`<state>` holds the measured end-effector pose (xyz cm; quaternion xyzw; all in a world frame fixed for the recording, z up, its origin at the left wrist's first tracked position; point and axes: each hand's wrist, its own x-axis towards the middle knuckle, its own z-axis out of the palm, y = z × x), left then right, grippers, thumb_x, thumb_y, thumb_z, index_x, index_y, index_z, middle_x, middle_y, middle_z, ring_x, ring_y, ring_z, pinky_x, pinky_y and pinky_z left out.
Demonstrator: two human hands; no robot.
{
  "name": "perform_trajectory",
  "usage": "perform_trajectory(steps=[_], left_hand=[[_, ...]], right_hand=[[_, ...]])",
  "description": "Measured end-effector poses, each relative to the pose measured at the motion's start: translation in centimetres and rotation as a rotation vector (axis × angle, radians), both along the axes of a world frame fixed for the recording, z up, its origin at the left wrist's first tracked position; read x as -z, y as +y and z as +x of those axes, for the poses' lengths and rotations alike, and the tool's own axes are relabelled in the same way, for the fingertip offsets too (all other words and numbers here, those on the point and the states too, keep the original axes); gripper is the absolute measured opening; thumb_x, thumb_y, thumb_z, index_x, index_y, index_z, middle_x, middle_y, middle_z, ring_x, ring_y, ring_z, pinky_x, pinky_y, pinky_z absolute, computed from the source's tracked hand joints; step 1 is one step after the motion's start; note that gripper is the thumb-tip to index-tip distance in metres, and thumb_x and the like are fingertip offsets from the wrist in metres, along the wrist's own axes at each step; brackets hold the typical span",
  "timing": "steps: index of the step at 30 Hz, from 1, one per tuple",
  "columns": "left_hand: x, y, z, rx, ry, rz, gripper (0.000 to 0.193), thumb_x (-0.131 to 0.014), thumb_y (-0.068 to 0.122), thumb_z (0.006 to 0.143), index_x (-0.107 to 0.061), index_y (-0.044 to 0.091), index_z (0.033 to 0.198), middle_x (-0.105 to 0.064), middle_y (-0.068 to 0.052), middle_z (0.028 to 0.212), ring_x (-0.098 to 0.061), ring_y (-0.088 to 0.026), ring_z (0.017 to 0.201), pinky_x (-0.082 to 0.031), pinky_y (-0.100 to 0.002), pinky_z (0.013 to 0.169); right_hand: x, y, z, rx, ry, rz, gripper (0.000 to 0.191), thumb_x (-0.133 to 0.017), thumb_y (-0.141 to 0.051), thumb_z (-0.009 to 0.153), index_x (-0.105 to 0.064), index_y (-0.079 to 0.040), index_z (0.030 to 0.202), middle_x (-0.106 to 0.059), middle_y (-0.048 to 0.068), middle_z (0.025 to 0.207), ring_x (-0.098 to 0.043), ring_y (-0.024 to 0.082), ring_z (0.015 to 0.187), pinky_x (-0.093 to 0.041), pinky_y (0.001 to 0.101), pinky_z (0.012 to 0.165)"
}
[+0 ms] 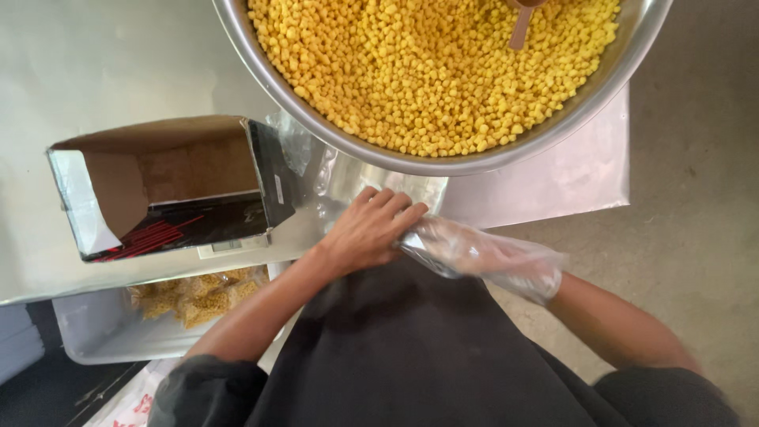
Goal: The person scoops yellow corn puffs from a large metal bowl into clear plastic bags using a small scoop, then places the filled bags onto a digital scale to check weight. The person repeats this process multiple times, filling several bags and placing them in a white bin.
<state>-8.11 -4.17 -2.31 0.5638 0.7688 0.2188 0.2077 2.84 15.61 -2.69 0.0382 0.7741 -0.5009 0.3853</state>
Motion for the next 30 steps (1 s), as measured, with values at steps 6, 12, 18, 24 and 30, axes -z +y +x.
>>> perform_trajectory(steps=[6,12,18,24,30], left_hand=[[-0.6,2.5,1.9,0.021,-0.131,0.336,0.08,-0.079,0.015,0.06,-0.051,0.008,0.135,-0.065,-0.014,0.122,-0.063,-0.035,0.116,-0.048,-0.048,0.103],[0.8,-0.4,0.4,-0.177,-0.333,0.13,0.073,-0.086,0.027,0.07,-0.053,0.006,0.131,-0.069,-0.015,0.115,-0.065,-0.037,0.111,-0.051,-0.047,0.093],[-0.1,-3.4,0.5,-0.411,-0.381,0.043,0.073,-0.086,0.033,0.075,-0.052,0.006,0.135,-0.067,-0.018,0.125,-0.065,-0.037,0.114,-0.053,-0.046,0.096],[-1.6,-11.4,4.3,-0.794,-0.404,-0.046,0.084,-0.09,0.029,0.066,-0.05,0.006,0.137,-0.067,-0.018,0.127,-0.065,-0.038,0.115,-0.053,-0.045,0.094],[-0.4,-12.4,7.5,-0.912,-0.339,0.091,0.091,-0.091,0.03,0.068,-0.045,0.001,0.141,-0.065,-0.021,0.13,-0.064,-0.038,0.119,-0.052,-0.044,0.099]], right_hand=[[-5.5,2.1,0.4,-0.13,0.342,-0.057,0.044,-0.057,-0.024,0.1,-0.054,-0.007,0.14,-0.061,0.015,0.133,-0.06,0.03,0.123,-0.047,0.0424,0.105],[-6.4,3.4,-1.9,-0.28,0.132,0.024,0.043,-0.054,-0.015,0.095,-0.062,-0.015,0.137,-0.069,0.01,0.127,-0.067,0.027,0.112,-0.052,0.0409,0.101],[-1.1,3.2,-0.4,0.118,0.27,-0.284,0.034,-0.062,-0.013,0.098,-0.07,-0.004,0.13,-0.072,0.02,0.124,-0.067,0.037,0.11,-0.055,0.0463,0.098],[7.5,-1.5,-3.6,0.172,0.9,0.438,0.068,-0.072,-0.035,0.088,-0.042,-0.004,0.141,-0.058,0.027,0.13,-0.059,0.041,0.117,-0.05,0.0451,0.104],[9.1,-5.3,-7.2,0.16,0.343,0.557,0.075,-0.073,-0.034,0.088,-0.042,-0.002,0.148,-0.062,0.025,0.129,-0.06,0.037,0.121,-0.051,0.0449,0.105]])
